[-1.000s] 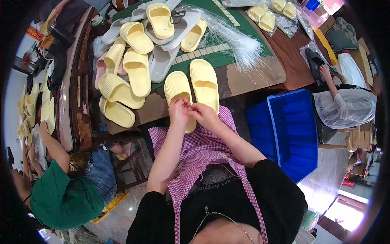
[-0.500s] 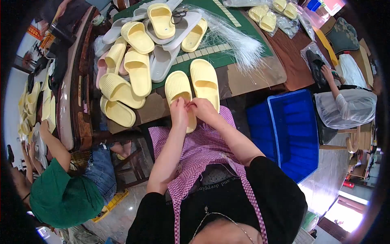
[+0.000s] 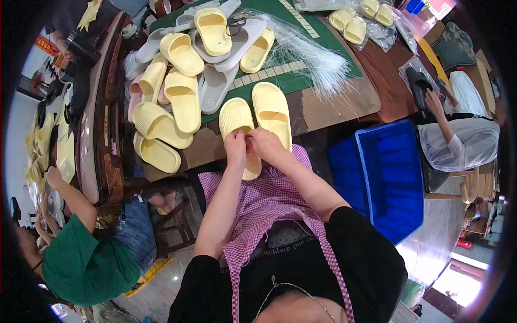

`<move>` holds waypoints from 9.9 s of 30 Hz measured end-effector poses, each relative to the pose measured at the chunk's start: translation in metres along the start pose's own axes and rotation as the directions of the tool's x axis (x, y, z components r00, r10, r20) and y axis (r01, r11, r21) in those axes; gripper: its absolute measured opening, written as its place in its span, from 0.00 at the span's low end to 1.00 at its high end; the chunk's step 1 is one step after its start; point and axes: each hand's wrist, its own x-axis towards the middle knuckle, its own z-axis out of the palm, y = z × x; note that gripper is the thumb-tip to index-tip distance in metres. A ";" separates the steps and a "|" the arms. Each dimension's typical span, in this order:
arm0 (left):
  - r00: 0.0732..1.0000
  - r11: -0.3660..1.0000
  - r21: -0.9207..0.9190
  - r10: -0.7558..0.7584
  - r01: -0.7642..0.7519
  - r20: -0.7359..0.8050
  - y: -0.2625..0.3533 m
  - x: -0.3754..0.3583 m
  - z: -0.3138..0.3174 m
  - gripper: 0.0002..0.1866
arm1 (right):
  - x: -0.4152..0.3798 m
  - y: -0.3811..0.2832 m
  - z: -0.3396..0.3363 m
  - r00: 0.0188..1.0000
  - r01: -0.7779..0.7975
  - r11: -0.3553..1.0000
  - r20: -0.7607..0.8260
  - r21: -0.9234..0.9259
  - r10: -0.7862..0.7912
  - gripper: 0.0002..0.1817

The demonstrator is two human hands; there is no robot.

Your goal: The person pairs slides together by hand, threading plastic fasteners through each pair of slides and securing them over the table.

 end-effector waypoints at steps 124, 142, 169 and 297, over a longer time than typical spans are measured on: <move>0.990 0.969 -0.247 0.025 0.010 0.138 0.058 0.037 0.037 0.04 | 0.074 0.030 -0.045 0.898 0.120 0.988 -0.435 0.092 -0.068 0.03; 0.994 0.968 -0.252 0.027 0.000 0.102 0.057 0.037 0.038 0.04 | 0.072 0.026 -0.047 0.910 0.078 0.997 -0.409 0.003 -0.070 0.02; 0.859 0.983 -0.118 -0.065 0.144 0.509 0.064 0.049 0.015 0.02 | 0.073 0.045 -0.067 0.982 -0.186 0.829 0.113 0.528 0.148 0.07; 0.913 0.907 0.116 0.397 -0.406 0.088 0.127 -0.014 -0.131 0.15 | 0.003 0.082 -0.186 0.992 -0.124 0.980 0.000 0.155 0.126 0.14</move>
